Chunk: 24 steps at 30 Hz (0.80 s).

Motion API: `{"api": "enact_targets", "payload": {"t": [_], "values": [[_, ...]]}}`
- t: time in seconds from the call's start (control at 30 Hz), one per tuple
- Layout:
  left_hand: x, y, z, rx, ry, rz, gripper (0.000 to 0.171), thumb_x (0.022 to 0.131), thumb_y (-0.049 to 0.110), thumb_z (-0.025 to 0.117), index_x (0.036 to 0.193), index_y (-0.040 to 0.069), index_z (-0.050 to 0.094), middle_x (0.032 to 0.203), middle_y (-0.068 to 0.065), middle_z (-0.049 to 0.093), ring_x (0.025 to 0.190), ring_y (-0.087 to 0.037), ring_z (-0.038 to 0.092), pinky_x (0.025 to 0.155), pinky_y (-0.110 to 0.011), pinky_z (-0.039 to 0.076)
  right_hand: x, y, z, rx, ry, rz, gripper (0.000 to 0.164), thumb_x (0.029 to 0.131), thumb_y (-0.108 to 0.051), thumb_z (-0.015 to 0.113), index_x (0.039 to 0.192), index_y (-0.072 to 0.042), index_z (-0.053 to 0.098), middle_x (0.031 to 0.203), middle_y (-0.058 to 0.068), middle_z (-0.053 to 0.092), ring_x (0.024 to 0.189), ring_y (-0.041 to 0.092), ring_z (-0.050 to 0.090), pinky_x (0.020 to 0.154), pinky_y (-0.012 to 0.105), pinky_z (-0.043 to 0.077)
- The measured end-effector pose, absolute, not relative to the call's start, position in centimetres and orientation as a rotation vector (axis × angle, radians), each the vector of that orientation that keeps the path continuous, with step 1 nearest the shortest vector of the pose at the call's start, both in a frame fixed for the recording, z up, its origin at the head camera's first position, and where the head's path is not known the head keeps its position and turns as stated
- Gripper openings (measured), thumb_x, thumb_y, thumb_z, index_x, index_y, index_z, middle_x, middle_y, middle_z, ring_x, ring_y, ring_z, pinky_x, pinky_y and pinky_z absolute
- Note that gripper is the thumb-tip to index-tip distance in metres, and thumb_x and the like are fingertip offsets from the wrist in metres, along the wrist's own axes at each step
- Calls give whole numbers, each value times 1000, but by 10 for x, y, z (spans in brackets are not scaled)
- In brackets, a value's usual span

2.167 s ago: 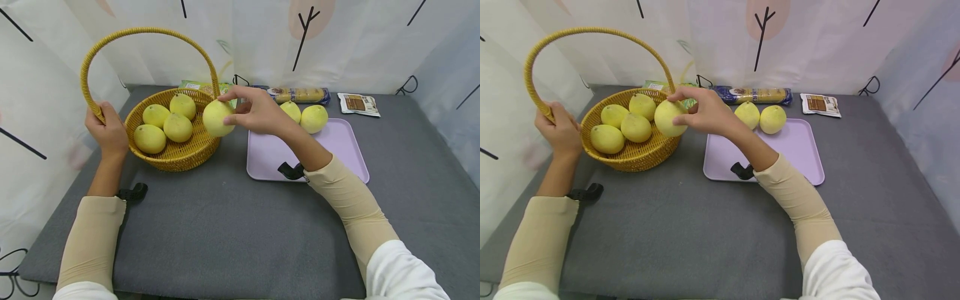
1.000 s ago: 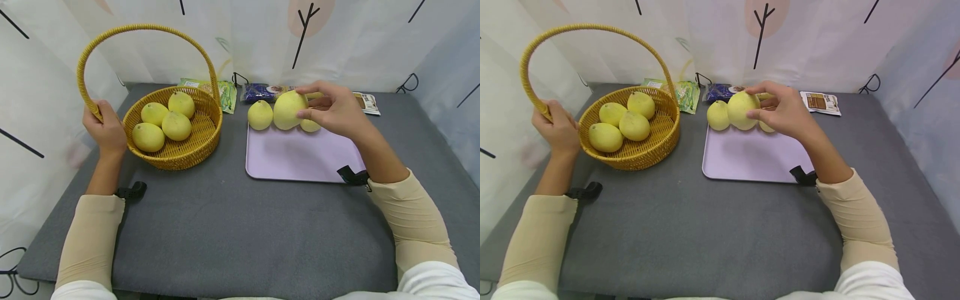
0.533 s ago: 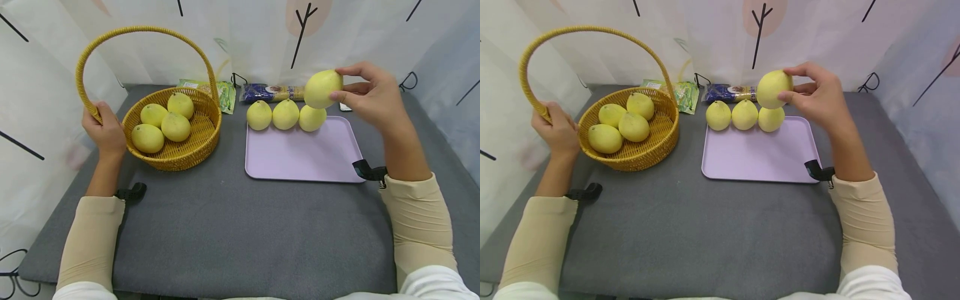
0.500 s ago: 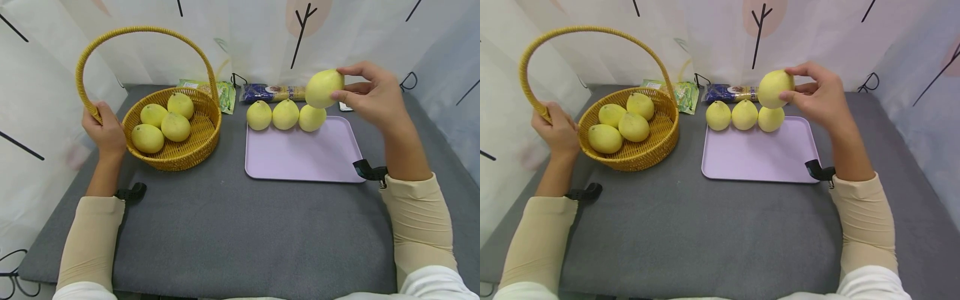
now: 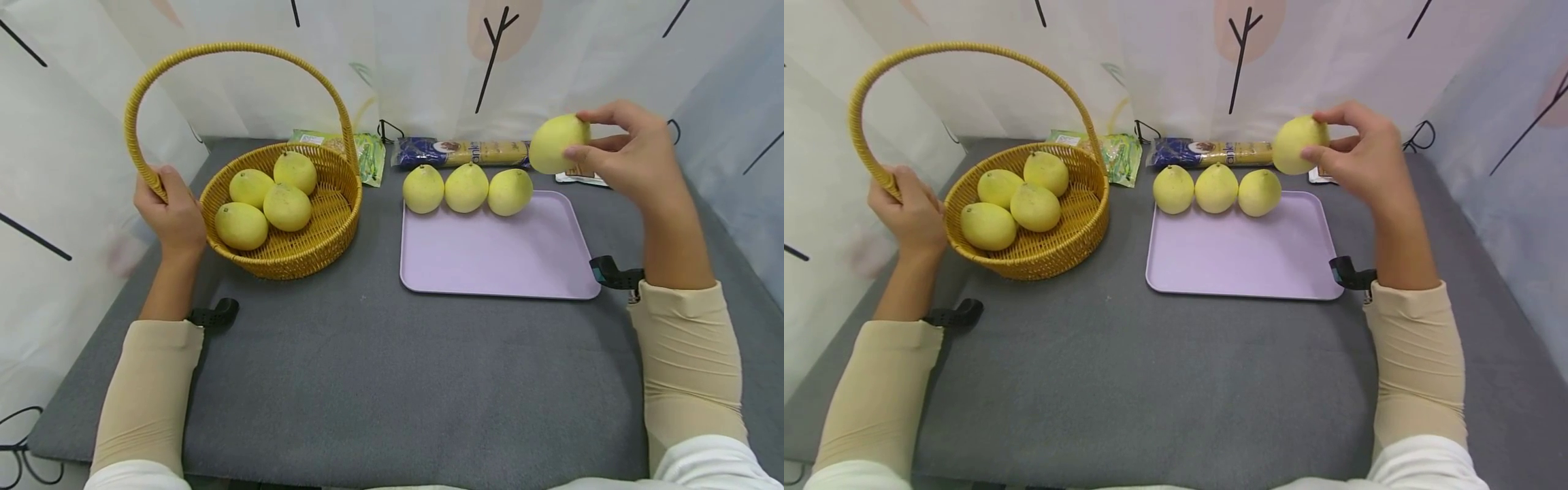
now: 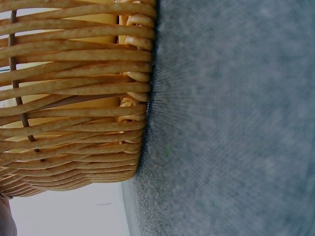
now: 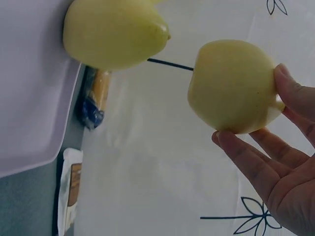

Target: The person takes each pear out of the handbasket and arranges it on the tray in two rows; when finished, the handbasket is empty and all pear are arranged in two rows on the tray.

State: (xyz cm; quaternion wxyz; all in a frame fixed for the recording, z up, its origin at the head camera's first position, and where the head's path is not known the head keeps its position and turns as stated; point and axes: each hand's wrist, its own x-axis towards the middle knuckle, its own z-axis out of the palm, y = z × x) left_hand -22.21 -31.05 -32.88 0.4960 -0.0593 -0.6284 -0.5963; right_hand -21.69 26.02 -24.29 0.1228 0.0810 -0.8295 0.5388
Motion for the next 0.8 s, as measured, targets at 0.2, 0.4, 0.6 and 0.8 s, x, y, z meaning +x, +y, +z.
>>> {"api": "enact_targets", "payload": {"t": [0.2, 0.4, 0.6, 0.8], "values": [[-223, -310, -328, -152, -1526, -1430, 34, 102, 3, 49, 69, 6, 41, 53, -2, 32, 40, -8, 26, 43, -15, 26, -223, 269, -248, 175, -2540, 1426, 46, 86, -4, 77, 129, -11, 65, 140, 8, 53, 81, -8, 65, 63, 12, 52], [-222, -310, -329, -151, -1522, -1442, 33, 101, 4, 49, 69, 7, 42, 53, -2, 31, 40, -9, 26, 42, -15, 26, -230, 277, -254, 127, -2633, 1302, 45, 88, -13, 78, 131, -13, 65, 135, 4, 56, 90, -6, 64, 66, 8, 50], [-221, -310, -328, -150, -1515, -1461, 34, 102, 4, 49, 69, 7, 41, 52, -3, 31, 40, -9, 25, 42, -15, 25, -236, 284, -260, 123, -2746, 1090, 47, 89, -24, 78, 131, -9, 63, 141, 6, 56, 110, 19, 67, 69, 9, 47], [-222, -310, -328, -153, -1505, -1470, 34, 101, 3, 49, 69, 8, 41, 52, -3, 31, 40, -9, 26, 42, -15, 26, -242, 286, -265, 175, -2861, 921, 51, 91, -27, 76, 134, -4, 61, 139, 21, 56, 111, 37, 59, 71, 17, 41]]}}
